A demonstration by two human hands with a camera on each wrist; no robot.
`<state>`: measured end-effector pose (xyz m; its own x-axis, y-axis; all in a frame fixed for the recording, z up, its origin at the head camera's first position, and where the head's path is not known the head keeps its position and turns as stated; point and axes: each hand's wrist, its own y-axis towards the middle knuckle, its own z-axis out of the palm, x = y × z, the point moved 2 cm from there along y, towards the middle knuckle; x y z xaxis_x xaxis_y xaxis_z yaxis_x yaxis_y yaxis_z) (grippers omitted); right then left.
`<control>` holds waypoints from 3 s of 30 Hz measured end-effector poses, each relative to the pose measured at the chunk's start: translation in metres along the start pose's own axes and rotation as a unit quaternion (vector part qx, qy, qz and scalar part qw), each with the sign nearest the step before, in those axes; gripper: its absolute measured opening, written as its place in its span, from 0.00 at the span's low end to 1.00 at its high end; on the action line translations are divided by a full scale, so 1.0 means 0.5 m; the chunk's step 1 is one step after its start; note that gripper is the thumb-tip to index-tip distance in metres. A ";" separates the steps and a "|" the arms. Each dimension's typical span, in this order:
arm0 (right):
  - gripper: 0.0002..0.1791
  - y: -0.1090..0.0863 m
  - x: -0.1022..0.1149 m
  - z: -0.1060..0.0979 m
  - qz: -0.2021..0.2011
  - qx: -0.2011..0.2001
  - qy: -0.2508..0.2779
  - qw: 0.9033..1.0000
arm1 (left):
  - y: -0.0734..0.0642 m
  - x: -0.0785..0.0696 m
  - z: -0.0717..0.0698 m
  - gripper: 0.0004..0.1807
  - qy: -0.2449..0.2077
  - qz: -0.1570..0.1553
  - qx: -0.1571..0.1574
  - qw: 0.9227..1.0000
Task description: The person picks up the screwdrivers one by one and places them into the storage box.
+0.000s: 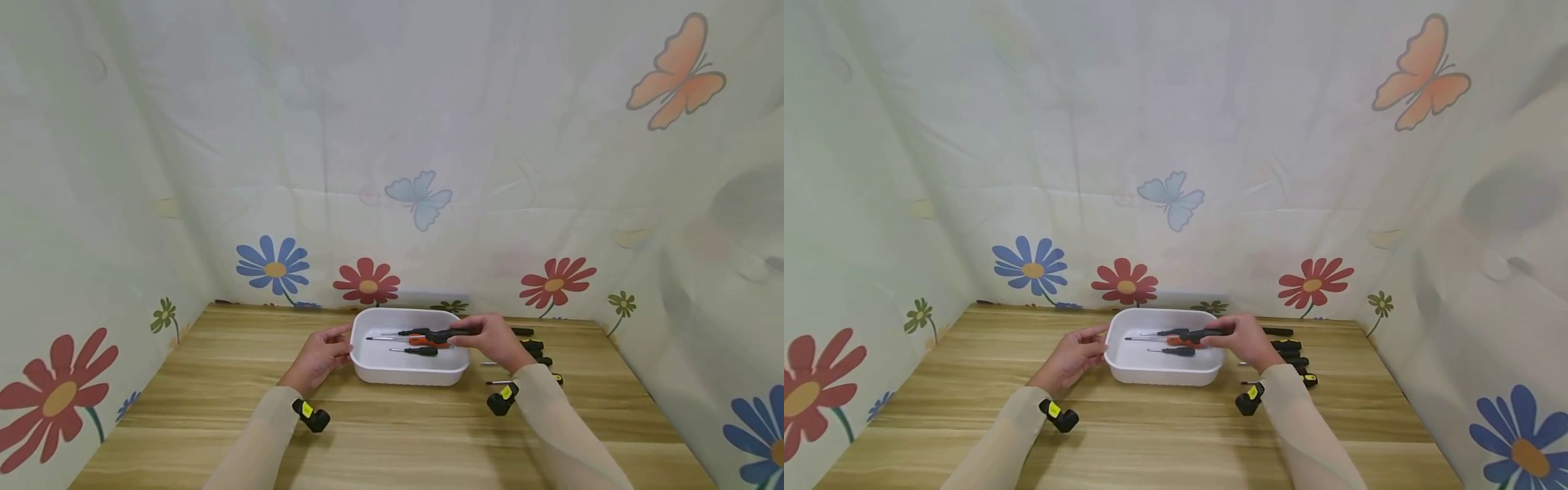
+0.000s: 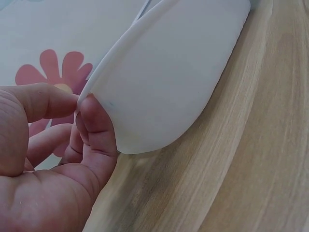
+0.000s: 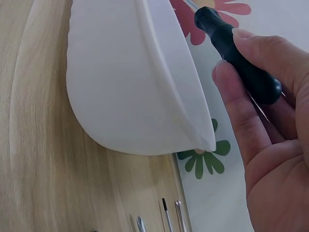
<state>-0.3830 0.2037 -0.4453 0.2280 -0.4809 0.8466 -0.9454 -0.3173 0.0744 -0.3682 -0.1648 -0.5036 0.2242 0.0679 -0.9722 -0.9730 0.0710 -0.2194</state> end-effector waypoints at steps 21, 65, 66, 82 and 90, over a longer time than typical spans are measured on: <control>0.14 0.042 0.011 0.045 -0.001 0.030 -0.066 0.997 | 0.001 0.003 -0.003 0.31 -0.012 0.005 0.008 1.000; 0.12 0.071 0.040 0.101 -0.028 0.076 -0.236 0.968 | 0.005 0.004 -0.003 0.30 -0.018 0.008 0.007 1.000; 0.12 0.072 0.040 0.102 -0.027 0.079 -0.241 0.967 | 0.005 0.004 -0.003 0.30 -0.019 0.008 0.006 1.000; 0.11 0.078 0.038 0.117 0.001 0.096 -0.262 0.960 | 0.004 0.006 -0.001 0.31 -0.022 0.005 0.008 1.000; 0.11 0.081 0.033 0.123 -0.007 0.091 -0.272 0.958 | 0.004 0.008 0.001 0.30 -0.026 0.008 0.009 1.000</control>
<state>-0.4033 0.1326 -0.4604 0.3743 -0.8144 0.4434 -0.8965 -0.4401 -0.0516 -0.3693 -0.1640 -0.5080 0.2108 0.1203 -0.9701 -0.9756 0.0877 -0.2011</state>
